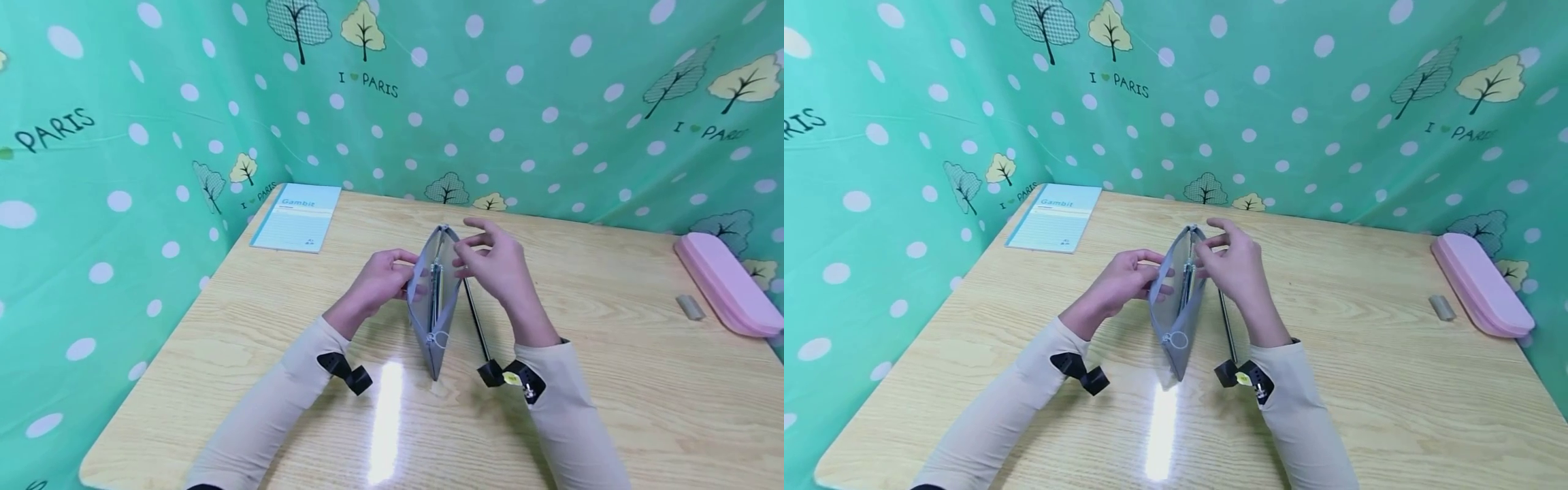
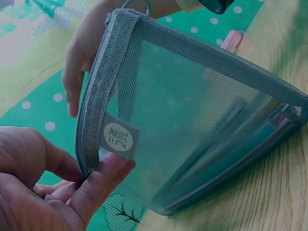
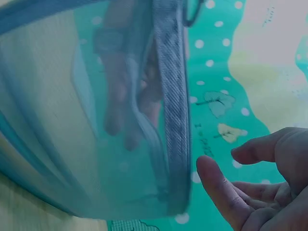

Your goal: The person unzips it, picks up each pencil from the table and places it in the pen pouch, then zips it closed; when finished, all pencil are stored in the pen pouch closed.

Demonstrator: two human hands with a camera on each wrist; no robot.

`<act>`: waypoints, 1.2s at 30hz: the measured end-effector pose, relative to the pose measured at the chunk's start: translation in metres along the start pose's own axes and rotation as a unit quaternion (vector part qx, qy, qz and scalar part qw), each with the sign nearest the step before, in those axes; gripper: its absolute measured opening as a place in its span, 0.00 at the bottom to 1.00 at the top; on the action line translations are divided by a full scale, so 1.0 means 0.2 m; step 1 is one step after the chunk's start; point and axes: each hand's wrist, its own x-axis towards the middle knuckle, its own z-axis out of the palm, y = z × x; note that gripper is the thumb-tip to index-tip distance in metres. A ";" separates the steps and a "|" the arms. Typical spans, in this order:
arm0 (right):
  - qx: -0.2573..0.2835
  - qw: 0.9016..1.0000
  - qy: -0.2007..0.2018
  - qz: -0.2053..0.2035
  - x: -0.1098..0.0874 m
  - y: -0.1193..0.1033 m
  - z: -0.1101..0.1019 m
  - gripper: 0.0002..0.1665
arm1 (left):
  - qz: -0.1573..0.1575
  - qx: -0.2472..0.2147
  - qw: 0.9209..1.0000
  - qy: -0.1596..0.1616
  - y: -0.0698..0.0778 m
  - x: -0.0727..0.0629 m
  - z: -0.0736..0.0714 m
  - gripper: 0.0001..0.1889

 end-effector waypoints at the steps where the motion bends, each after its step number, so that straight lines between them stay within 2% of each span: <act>1: -0.005 1.000 0.000 -0.002 0.00 0.00 -0.02 0.32 | 0.002 0.001 1.000 0.001 0.00 0.00 0.00 0.16; 6: -0.026 0.999 -0.036 0.001 0.01 0.01 -0.11 0.29 | 0.000 0.005 1.000 0.001 0.01 -0.01 0.00 0.16; 11: -0.040 0.996 -0.075 0.004 0.03 0.03 -0.14 0.26 | -0.002 0.012 1.000 0.001 0.01 -0.01 -0.01 0.17; 23: -0.041 0.994 -0.099 0.012 0.02 0.06 -0.18 0.26 | -0.015 0.013 1.000 -0.002 0.01 0.00 0.00 0.15; 30: -0.014 0.994 -0.101 0.026 0.00 0.06 -0.21 0.26 | -0.008 0.009 1.000 -0.001 0.01 0.00 0.00 0.15; 36: -0.014 0.994 -0.106 0.024 0.02 0.08 -0.19 0.25 | -0.003 0.014 1.000 0.000 0.00 0.00 -0.01 0.16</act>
